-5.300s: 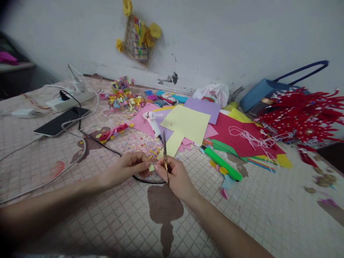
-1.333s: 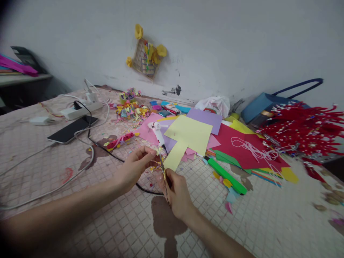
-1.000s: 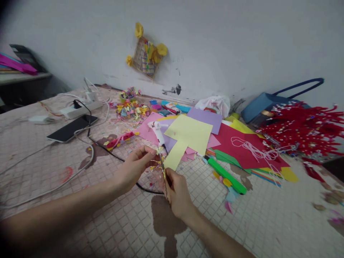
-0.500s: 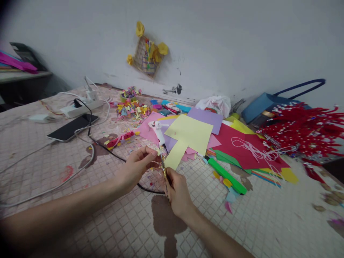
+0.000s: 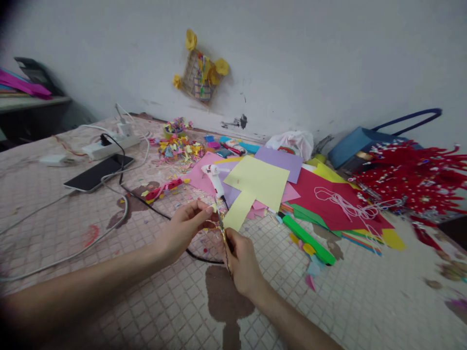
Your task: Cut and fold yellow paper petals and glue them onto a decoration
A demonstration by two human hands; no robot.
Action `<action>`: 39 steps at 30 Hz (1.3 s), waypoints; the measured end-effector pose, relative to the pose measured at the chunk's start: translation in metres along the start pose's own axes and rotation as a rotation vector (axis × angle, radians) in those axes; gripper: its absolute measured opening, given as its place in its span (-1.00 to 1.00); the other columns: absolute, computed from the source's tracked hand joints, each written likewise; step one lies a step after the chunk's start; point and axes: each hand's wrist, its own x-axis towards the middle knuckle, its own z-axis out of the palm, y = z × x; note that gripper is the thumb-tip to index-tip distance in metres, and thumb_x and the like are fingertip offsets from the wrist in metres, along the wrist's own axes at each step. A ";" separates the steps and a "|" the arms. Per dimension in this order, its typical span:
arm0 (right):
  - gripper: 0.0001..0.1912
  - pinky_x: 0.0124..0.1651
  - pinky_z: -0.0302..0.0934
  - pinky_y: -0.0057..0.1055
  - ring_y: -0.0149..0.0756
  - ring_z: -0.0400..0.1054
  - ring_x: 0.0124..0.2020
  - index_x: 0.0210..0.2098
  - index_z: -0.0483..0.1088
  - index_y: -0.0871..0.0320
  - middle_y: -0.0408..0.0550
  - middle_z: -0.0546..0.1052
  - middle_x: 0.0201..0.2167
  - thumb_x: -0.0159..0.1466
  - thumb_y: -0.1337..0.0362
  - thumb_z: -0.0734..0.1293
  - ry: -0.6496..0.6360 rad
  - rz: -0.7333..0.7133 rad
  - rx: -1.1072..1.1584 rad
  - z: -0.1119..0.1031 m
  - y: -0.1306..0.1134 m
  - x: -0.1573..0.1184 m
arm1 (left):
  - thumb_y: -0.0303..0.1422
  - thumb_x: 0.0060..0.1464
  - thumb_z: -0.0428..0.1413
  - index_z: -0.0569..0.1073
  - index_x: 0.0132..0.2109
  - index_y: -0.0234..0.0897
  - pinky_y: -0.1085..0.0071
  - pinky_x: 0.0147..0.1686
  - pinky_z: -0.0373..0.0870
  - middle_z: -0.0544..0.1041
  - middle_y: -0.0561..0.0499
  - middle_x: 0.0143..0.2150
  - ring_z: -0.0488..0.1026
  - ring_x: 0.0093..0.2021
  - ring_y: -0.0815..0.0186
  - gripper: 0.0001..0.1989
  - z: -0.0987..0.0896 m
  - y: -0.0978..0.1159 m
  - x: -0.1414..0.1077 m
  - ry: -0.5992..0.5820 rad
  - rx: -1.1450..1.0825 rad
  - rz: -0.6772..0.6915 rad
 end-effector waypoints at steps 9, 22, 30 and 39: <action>-0.62 -0.52 -0.07 -0.49 -0.45 -0.01 -0.56 -0.51 0.18 0.17 -0.24 0.15 -0.62 0.25 0.01 0.14 -0.017 -0.005 0.015 -0.001 0.000 -0.001 | -0.31 0.02 0.12 0.32 -0.38 -0.34 0.40 -0.31 0.34 0.47 0.00 -0.42 0.40 -0.42 0.40 -0.82 0.002 0.001 -0.002 0.004 -0.016 -0.009; -0.63 -0.53 -0.09 -0.49 -0.45 -0.01 -0.58 -0.53 0.15 0.16 -0.25 0.13 -0.63 0.26 0.02 0.14 -0.016 -0.008 -0.019 -0.001 -0.001 -0.002 | -0.32 0.01 0.13 0.32 -0.38 -0.34 0.40 -0.32 0.35 0.47 0.01 -0.42 0.40 -0.42 0.40 -0.82 0.002 0.001 -0.002 0.007 -0.040 -0.006; -0.62 -0.52 -0.08 -0.49 -0.46 -0.02 -0.57 -0.52 0.16 0.17 -0.25 0.13 -0.62 0.26 0.01 0.14 -0.020 -0.014 0.014 0.000 -0.001 0.000 | -0.31 0.02 0.12 0.33 -0.37 -0.34 0.40 -0.30 0.35 0.48 0.00 -0.41 0.41 -0.41 0.40 -0.82 0.001 0.000 -0.002 0.010 -0.035 -0.007; -0.62 -0.53 -0.06 -0.49 -0.45 0.01 -0.58 -0.53 0.15 0.16 -0.24 0.16 -0.64 0.26 0.02 0.13 0.001 -0.015 -0.030 -0.001 0.002 -0.001 | -0.31 0.02 0.13 0.33 -0.37 -0.34 0.41 -0.30 0.35 0.47 0.00 -0.41 0.41 -0.40 0.40 -0.82 0.000 -0.002 -0.002 -0.001 -0.043 -0.004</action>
